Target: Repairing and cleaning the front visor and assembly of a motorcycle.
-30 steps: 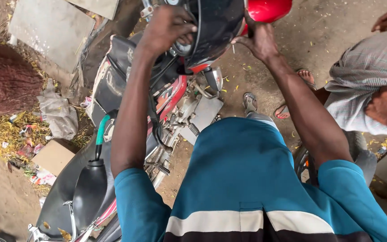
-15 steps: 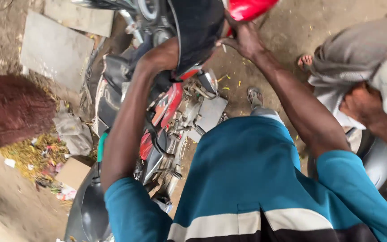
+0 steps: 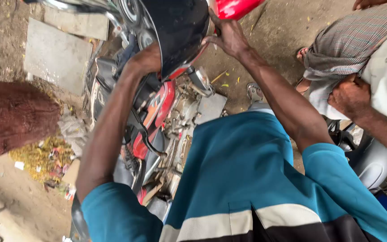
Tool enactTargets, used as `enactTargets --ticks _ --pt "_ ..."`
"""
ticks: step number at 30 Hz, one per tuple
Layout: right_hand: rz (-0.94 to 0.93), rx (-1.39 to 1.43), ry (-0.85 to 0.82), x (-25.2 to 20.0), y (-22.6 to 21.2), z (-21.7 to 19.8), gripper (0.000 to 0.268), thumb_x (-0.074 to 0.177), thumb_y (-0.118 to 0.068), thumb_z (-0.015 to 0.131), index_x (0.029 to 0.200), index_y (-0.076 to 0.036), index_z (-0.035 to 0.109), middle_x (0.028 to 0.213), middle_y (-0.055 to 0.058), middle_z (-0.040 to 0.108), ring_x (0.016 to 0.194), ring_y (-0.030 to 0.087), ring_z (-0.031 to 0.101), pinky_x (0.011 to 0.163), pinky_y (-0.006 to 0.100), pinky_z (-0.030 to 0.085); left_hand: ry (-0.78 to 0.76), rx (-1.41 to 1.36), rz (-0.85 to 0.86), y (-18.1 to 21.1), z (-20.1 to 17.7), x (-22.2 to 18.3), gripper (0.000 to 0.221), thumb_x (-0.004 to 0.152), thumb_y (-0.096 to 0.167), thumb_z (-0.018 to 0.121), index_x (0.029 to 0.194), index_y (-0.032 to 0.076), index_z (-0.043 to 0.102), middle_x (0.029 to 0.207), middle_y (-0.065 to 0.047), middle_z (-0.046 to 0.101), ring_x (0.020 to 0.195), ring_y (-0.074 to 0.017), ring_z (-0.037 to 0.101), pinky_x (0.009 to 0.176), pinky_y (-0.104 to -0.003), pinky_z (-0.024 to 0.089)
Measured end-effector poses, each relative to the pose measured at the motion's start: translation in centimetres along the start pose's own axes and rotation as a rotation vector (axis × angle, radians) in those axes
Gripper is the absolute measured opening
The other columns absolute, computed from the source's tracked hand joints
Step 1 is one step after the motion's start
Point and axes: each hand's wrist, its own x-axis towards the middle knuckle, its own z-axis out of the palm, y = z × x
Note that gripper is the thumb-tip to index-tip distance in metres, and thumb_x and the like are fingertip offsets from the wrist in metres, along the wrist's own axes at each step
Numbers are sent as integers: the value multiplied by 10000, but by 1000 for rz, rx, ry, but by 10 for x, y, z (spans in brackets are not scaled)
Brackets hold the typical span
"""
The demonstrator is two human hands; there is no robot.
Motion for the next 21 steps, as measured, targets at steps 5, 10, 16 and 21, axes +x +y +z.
enactTargets --ticks 5,10,16,21 --pt "-16 4 41 -3 3 8 1081 831 -470 918 1611 7 341 729 198 600 641 302 618 668 474 522 44 -234 -229 -1 18 -11 531 910 95 680 1425 72 554 975 -121 676 726 -199 609 542 -371 499" --pt "6 60 23 -4 21 23 934 902 -416 913 1613 -67 418 732 120 619 665 218 621 687 436 521 -16 -1 -187 21 7 -12 563 860 50 801 1371 25 564 954 -78 663 743 -161 613 622 -344 525" --pt "14 32 31 -2 0 5 1085 821 -414 898 1636 -7 308 705 156 609 631 263 599 657 447 510 126 -346 -50 5 19 -8 498 988 8 641 1456 74 484 1176 -57 661 949 -151 595 817 -311 541" --pt "-62 57 63 -6 5 6 1069 844 -420 931 1626 -6 331 792 182 634 711 292 626 724 461 519 250 11 228 11 12 -24 468 919 -52 563 1382 15 581 1246 -172 696 1125 -297 633 954 -406 525"
